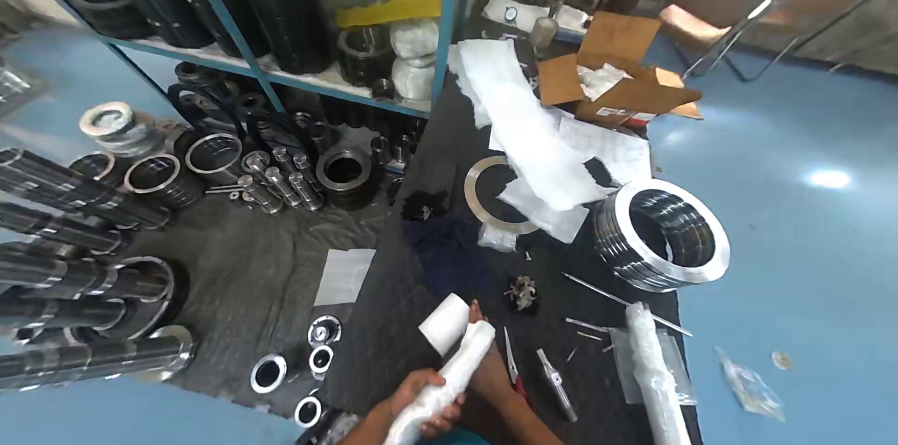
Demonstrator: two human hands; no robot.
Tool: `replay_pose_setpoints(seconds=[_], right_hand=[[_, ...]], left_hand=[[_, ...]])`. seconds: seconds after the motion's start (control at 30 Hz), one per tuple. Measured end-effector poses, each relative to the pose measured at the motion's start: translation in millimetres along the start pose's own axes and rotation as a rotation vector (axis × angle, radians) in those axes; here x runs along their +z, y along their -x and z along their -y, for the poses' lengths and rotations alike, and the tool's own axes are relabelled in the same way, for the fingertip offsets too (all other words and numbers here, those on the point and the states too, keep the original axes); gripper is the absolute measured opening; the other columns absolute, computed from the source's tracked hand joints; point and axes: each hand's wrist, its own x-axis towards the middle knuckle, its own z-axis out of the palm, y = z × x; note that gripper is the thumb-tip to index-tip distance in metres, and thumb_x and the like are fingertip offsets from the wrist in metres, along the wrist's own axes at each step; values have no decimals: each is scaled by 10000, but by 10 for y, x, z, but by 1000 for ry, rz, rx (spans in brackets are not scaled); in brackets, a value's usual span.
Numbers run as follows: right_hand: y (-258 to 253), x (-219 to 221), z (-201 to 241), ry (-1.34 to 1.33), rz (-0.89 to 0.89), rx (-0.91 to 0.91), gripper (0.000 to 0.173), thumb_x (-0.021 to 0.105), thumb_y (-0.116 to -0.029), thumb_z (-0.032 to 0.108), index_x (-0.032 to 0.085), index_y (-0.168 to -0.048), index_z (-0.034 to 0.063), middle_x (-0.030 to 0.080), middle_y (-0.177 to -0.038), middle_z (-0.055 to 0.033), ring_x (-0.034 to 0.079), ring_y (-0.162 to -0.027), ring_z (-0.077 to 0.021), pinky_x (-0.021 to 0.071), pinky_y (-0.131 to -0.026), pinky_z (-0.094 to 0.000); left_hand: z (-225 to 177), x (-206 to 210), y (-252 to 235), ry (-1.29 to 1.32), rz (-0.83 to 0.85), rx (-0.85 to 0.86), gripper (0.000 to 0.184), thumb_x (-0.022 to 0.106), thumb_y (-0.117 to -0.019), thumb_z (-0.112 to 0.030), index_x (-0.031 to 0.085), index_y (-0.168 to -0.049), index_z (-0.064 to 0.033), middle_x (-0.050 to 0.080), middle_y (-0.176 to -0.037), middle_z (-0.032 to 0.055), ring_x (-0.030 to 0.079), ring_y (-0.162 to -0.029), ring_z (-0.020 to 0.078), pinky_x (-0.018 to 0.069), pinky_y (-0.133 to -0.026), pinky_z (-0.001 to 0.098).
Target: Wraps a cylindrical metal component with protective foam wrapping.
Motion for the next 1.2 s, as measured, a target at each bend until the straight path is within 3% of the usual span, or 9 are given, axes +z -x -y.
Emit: replay_pose_setpoints(seconds=[0.23,0.3,0.4,0.47,0.57,0.67,0.77,1.0,1.2], right_hand=[[231,-1306,342,270,724,552,415,610,-906,-8,660,-1316,28,555,-1459,-212,557,-1328,-377,466,-1088,-539],[-37,-1539,644,319,668,599,332,572,-966,79,665,-1277,13,636,-1312,-233,618,-1217,-398,490,-1026,-567],[-514,-1367,1068,351,556,583,494,569,-1033,334,566,-1409,14,546,-1441,-232,557,-1307,-404,457,-1071,-562],[-759,-963,1177,408,608,589,752,647,-968,509,461,-1503,14,376,-1572,-286,464,-1364,-497,413,-1058,-666],[-872,-392,1165,549,731,669,1102,763,-788,667,343,-1558,0,267,-1571,-396,383,-1371,-603,375,-1012,-768],[-867,-223,1127,689,760,644,1022,803,-727,562,402,-1511,43,432,-1460,-359,453,-1329,-544,409,-965,-737],[-737,-204,1177,805,842,512,891,796,-835,332,358,-1519,-35,387,-1485,-379,387,-1380,-559,345,-1010,-779],[-948,-596,1171,522,784,471,1050,842,-750,502,327,-1596,153,340,-1546,-337,369,-1403,-528,389,-1019,-723],[-678,-1849,1254,292,466,196,1055,920,-637,377,425,-1507,44,461,-1487,-253,417,-1394,-443,332,-1153,-615]], left_hand=[[-30,-7,-186,-217,-234,-258,319,371,-982,-333,623,-982,-137,653,-737,-9,577,-550,48,473,-491,183],[-27,15,-246,-321,-364,-323,305,355,-1028,-297,594,-978,-113,639,-725,10,593,-552,79,501,-497,212],[-29,216,-336,-477,-558,-434,243,419,-1059,-287,571,-1038,-99,631,-742,25,604,-566,103,528,-518,245],[-44,378,-384,-678,-698,-472,246,534,-1024,-316,621,-1052,-88,646,-762,28,611,-596,115,538,-557,285],[-28,467,-428,-1023,-790,-547,498,688,-921,-440,684,-1151,2,689,-1073,160,657,-964,259,526,-885,505],[7,478,-466,-1190,-828,-628,638,701,-885,-523,670,-1172,46,668,-1197,233,640,-1132,353,484,-983,598],[84,463,-475,-1265,-845,-602,658,722,-860,-527,659,-1166,52,672,-1175,236,644,-1125,364,491,-967,612],[75,784,-456,-1368,-887,-656,686,712,-888,-508,613,-1258,61,634,-1272,273,612,-1212,402,472,-1001,635],[-278,640,-45,-969,-1140,-100,526,713,-906,-472,683,-1071,26,702,-1000,187,693,-901,302,561,-841,531]])
